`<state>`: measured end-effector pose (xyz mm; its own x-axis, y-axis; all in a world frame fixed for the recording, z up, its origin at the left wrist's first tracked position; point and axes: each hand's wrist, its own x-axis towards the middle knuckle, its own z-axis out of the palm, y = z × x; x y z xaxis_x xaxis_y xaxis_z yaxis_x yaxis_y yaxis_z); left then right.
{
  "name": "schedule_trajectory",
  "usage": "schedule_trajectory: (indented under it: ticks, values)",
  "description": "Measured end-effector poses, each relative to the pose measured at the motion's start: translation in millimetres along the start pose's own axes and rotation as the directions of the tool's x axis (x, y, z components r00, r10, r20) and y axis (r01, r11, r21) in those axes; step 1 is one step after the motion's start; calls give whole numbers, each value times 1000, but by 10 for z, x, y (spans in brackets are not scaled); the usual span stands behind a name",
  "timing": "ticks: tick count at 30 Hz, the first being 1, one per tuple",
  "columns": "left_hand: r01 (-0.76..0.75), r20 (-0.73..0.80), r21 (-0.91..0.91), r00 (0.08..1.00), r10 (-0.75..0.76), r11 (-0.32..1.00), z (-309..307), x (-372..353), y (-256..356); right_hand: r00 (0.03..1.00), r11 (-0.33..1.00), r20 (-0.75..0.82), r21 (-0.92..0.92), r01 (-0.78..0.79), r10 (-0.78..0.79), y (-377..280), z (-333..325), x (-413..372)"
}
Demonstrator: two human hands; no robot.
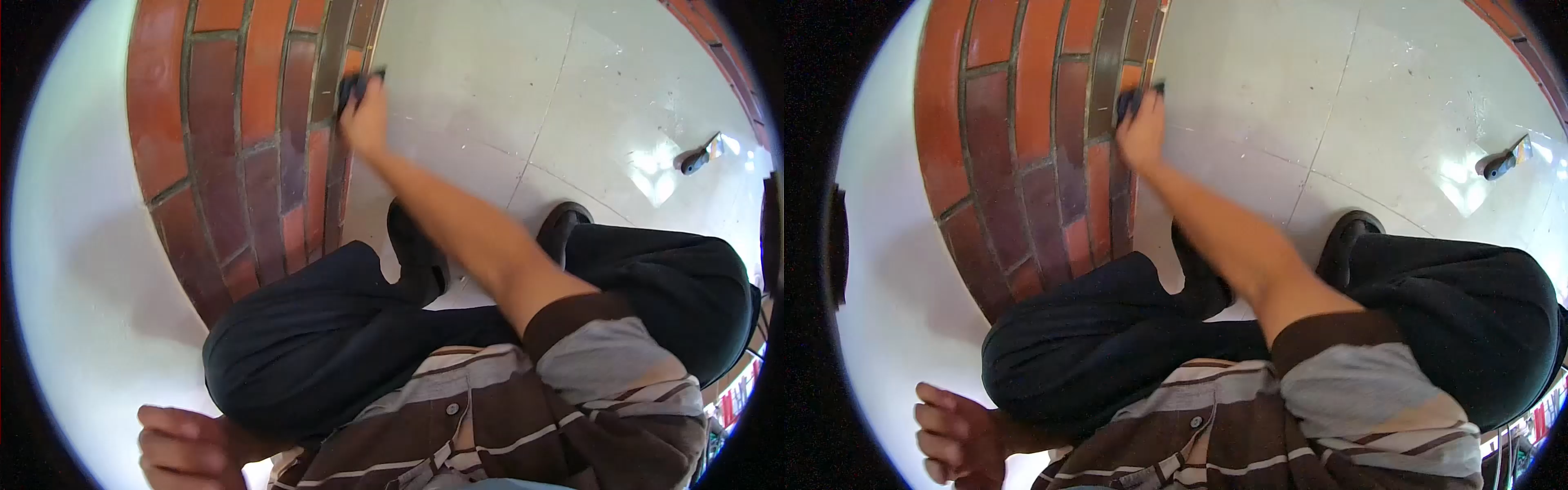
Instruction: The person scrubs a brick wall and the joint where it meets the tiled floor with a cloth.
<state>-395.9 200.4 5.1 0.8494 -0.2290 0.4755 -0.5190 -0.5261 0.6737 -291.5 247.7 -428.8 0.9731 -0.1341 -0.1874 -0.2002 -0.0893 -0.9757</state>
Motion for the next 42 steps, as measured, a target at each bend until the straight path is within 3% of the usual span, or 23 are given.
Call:
schedule_trajectory:
  ticks: [1, 3, 5, 8, 10, 11, 13, 15, 18, 19, 20, 22, 24, 27, 29, 31, 32, 34, 35, 37, 38, 39, 42]
  values:
    - [151, 112, 246, 977, -183, 957, -106, -196, 118, 999, 998, 11, 52, -46, 45, -123, -71, -430]
    - [236, 184, 358, 931, -316, 903, 158, -46, -34, 979, 988, 129, 3, -158, 156, 58, -40, -1352]
    - [181, 187, 349, 948, -258, 919, 127, -62, -94, 888, 960, 379, -6, -279, 261, 295, -144, -1933]
    - [208, 121, 308, 959, -255, 928, 57, -134, -136, 850, 912, 353, -22, -410, 391, 132, -187, -1432]
    - [263, 184, 325, 925, -334, 908, -43, -157, -51, 945, 965, 219, 44, -259, 243, 36, -180, -701]
    - [282, 209, 326, 909, -360, 902, -92, -190, -28, 989, 980, 49, 142, -142, 136, 17, -120, -282]
    - [268, 166, 315, 929, -331, 910, -168, -332, 4, 990, 995, -123, 66, 72, -63, -49, -85, 583]
    - [238, 113, 341, 950, -291, 910, -226, -444, 39, 997, 995, -4, 62, -76, 76, -162, -112, 1025]
    - [214, 127, 334, 955, -269, 918, -272, -508, 12, 998, 1000, -62, 18, 1, 0, 29, 10, 390]
    - [207, 129, 333, 956, -262, 920, -269, -501, -15, 995, 995, -30, 49, -91, 92, 25, 10, -133]
    - [190, 121, 321, 964, -239, 928, -262, -496, -52, 996, 998, -84, -53, 19, -24, 203, 141, -688]
    - [169, 104, 298, 973, -208, 940, -239, -503, -115, 982, 985, 92, -70, -157, 163, 171, 28, -1592]
    - [153, 143, 277, 970, -198, 949, -193, -449, -141, 953, 965, 162, 13, -260, 255, 233, 19, -1674]
    - [144, 153, 304, 968, -197, 942, -222, -482, -139, 937, 951, 161, -43, -306, 309, 178, -4, -1067]
    - [155, 126, 333, 970, -206, 930, -258, -568, -108, 998, 998, -46, 57, -31, 33, 158, 8, -154]
    - [165, 89, 355, 974, -209, 920, -325, -676, -52, 993, 989, -33, 106, -106, 110, -118, -105, 797]
    - [164, 83, 371, 974, -209, 914, -331, -699, -39, 991, 988, -135, 153, 35, -14, -253, -144, 1118]
    - [166, 73, 395, 975, -210, 904, -345, -725, -10, 994, 983, -99, 180, -28, 47, -282, -103, 1372]
    - [169, 101, 387, 969, -225, 906, -367, -718, -9, 997, 988, -38, 143, -63, 69, -325, -136, 1331]
    - [176, 155, 376, 956, -249, 910, -410, -685, -18, 984, 993, -140, 26, 112, -107, -9, 128, 714]
    - [176, 159, 368, 955, -248, 913, -408, -669, -24, 998, 999, -60, 39, 27, -24, -60, 104, 111]
    - [179, 163, 359, 955, -250, 916, -393, -652, -36, 982, 982, -24, 27, 189, -189, 11, 98, -486]
    - [175, 200, 334, 947, -251, 926, -347, -566, -66, 954, 980, 247, 149, 134, -168, 85, -111, -1580]
